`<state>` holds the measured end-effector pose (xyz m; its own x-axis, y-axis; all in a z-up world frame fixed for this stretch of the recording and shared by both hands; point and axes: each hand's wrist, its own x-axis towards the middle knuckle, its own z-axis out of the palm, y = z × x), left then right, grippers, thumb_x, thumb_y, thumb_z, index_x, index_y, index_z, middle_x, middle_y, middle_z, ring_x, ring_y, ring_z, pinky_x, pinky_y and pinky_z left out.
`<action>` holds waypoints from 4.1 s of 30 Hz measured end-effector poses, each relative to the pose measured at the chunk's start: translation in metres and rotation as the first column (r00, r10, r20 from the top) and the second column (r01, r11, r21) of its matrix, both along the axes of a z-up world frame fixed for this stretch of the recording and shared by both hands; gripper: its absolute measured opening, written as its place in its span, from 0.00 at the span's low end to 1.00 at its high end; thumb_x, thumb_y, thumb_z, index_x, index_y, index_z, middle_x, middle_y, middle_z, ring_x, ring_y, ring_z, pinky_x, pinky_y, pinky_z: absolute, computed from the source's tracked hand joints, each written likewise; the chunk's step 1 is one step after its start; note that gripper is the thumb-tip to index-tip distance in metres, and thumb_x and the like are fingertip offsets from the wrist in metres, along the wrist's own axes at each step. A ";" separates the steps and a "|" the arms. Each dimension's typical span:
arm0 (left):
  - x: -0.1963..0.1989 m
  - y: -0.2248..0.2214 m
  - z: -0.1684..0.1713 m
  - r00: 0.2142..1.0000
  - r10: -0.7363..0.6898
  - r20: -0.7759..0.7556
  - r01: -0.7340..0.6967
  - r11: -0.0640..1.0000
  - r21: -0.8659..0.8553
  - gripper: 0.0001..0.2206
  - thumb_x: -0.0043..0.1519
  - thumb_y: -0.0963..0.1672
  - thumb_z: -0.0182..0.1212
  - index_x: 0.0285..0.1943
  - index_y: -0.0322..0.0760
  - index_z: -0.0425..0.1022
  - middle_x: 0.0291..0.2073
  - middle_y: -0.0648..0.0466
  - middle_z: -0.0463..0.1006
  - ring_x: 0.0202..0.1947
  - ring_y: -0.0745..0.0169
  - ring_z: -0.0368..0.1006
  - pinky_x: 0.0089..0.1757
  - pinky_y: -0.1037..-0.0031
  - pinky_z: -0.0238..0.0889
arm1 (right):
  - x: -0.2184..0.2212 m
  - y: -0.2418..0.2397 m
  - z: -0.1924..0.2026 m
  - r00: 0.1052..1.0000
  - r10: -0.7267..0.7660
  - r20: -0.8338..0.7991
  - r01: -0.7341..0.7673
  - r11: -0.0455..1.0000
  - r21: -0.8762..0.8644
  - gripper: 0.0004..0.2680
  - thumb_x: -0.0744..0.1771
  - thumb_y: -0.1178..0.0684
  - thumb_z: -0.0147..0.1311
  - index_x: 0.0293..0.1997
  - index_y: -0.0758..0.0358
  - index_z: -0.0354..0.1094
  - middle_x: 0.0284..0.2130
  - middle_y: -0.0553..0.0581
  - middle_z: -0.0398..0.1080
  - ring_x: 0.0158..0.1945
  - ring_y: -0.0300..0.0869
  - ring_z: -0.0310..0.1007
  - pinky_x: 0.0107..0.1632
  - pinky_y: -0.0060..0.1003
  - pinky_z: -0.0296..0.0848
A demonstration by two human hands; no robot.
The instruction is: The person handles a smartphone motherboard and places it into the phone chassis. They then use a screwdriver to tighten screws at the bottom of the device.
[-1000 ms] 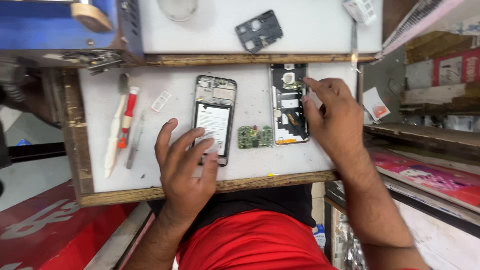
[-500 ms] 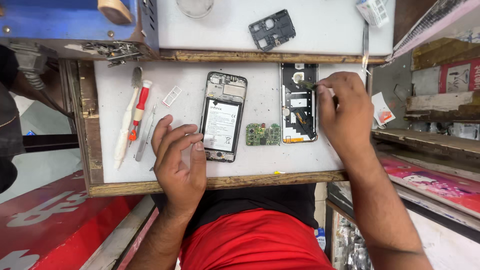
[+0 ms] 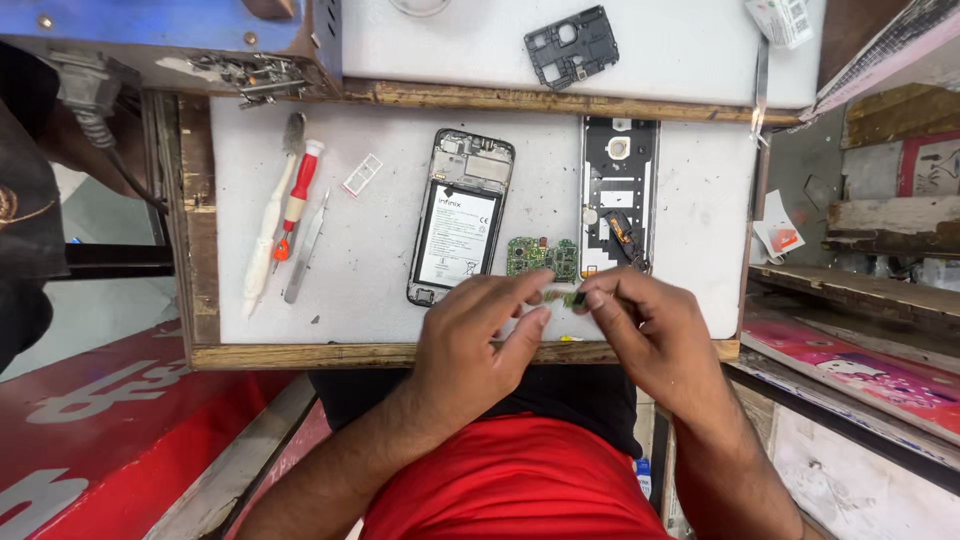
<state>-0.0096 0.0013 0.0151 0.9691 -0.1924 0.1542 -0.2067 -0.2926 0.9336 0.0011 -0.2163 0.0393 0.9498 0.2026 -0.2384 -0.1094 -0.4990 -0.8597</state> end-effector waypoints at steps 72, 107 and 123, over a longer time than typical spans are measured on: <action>-0.016 0.064 -0.022 0.953 0.044 0.298 -0.179 0.880 0.441 0.10 0.59 0.39 0.71 0.47 0.37 0.80 0.47 0.58 0.79 0.37 0.61 0.73 0.37 0.70 0.70 | -0.006 0.055 -0.057 0.979 -0.070 0.190 0.029 0.977 0.211 0.03 0.72 0.63 0.53 0.49 0.66 0.69 0.48 0.57 0.78 0.32 0.27 0.69 0.33 0.21 0.69; -0.026 0.033 -0.023 0.983 0.050 0.177 -0.113 0.923 0.367 0.15 0.63 0.37 0.68 0.58 0.26 0.76 0.51 0.44 0.74 0.45 0.50 0.75 0.43 0.66 0.74 | -0.029 0.049 -0.036 0.854 0.377 0.358 -0.141 0.831 -0.539 0.13 0.65 0.55 0.64 0.55 0.58 0.74 0.60 0.54 0.72 0.55 0.47 0.68 0.58 0.43 0.63; -0.003 0.049 -0.016 0.995 -0.001 0.101 -0.043 0.900 0.435 0.10 0.62 0.38 0.66 0.52 0.31 0.78 0.40 0.50 0.74 0.41 0.54 0.76 0.40 0.67 0.74 | -0.029 0.045 -0.045 0.784 0.415 0.461 -0.072 0.799 -0.597 0.13 0.66 0.52 0.66 0.56 0.52 0.75 0.59 0.52 0.72 0.53 0.46 0.68 0.52 0.42 0.61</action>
